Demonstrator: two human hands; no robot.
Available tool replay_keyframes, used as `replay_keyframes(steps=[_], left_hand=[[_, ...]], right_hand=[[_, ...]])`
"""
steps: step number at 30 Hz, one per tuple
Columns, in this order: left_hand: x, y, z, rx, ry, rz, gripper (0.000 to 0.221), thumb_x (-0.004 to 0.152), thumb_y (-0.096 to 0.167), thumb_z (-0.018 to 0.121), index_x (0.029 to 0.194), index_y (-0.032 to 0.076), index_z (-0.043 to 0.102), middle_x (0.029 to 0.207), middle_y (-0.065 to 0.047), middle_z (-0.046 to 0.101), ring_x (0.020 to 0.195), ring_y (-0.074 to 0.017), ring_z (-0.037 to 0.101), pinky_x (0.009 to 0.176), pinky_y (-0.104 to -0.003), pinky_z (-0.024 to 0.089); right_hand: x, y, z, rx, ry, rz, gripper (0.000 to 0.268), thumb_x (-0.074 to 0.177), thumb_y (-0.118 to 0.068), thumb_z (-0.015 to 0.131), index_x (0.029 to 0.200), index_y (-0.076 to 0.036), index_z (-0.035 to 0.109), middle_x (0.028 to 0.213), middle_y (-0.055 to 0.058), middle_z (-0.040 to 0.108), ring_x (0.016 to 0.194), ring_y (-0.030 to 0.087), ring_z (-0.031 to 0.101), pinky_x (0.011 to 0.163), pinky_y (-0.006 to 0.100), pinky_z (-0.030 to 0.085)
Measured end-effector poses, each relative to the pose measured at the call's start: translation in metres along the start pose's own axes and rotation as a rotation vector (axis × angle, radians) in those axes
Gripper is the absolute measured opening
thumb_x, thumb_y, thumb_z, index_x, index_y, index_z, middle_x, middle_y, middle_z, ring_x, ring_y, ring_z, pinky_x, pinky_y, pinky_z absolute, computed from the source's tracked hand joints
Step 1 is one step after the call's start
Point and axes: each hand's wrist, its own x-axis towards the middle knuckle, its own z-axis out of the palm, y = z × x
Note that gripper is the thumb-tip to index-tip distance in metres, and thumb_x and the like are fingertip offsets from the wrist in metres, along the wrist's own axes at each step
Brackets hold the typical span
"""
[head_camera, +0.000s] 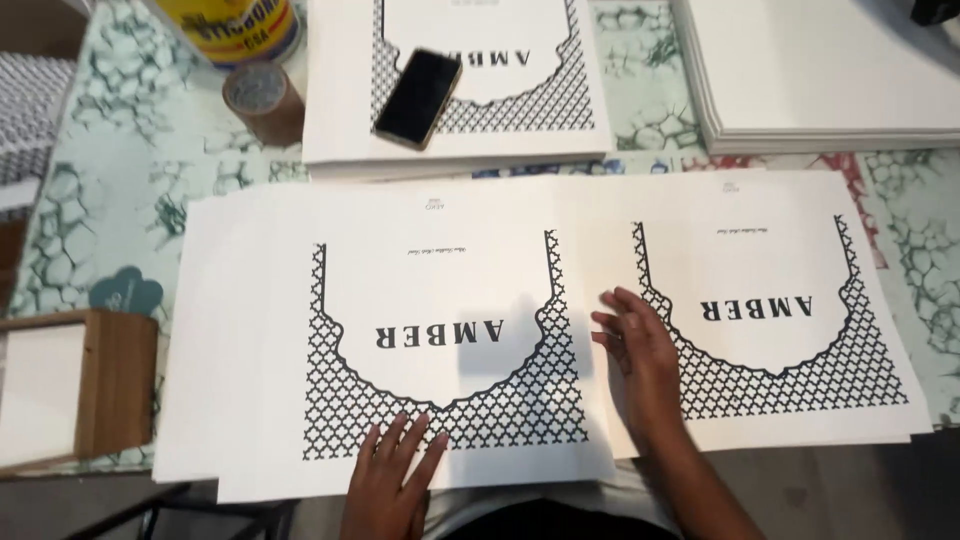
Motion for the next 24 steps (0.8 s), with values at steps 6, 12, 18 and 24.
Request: replay_keyframes(steps=[6,12,18,24], left_hand=[[0.014,0.007,-0.017,-0.128,-0.090,-0.022,0.065,0.078,0.024,0.074,0.139,0.011,0.056,0.149,-0.016,0.048,0.139,-0.0392,0.041,0.112,-0.060,0.030],[0.029,0.008,-0.033,-0.115,-0.073,-0.042,0.059,0.083,0.032,0.076,0.137,0.013,0.059,0.148,-0.010,0.051,0.139,-0.0354,0.044,0.113,-0.055,0.033],[0.037,0.004,-0.037,-0.099,-0.015,-0.031,0.058,0.084,0.036,0.076,0.135,0.013,0.061,0.146,-0.012,0.054,0.136,-0.0356,0.047,0.111,-0.055,0.035],[0.044,0.007,-0.046,-0.083,-0.018,-0.066,0.056,0.082,0.039,0.078,0.130,0.014,0.064,0.140,-0.010,0.059,0.134,-0.0333,0.052,0.111,-0.054,0.039]], right_hand=[[-0.010,-0.015,0.005,-0.458,-0.094,-0.008,0.044,0.097,-0.018,0.064,0.139,-0.005,0.058,0.136,0.015,0.064,0.121,0.022,0.065,0.099,0.033,0.055],[-0.046,-0.018,0.013,-0.879,-0.117,-0.411,0.042,0.090,-0.013,0.071,0.130,-0.004,0.065,0.137,0.016,0.061,0.125,0.032,0.061,0.102,0.039,0.051],[-0.081,-0.001,-0.006,-1.011,-0.216,-0.748,0.037,0.081,-0.014,0.075,0.118,-0.008,0.068,0.126,0.014,0.067,0.120,0.035,0.060,0.102,0.047,0.046],[-0.082,0.001,0.000,-1.024,-0.178,-0.756,0.032,0.079,-0.012,0.076,0.110,-0.011,0.071,0.120,0.007,0.068,0.113,0.031,0.062,0.096,0.045,0.047]])
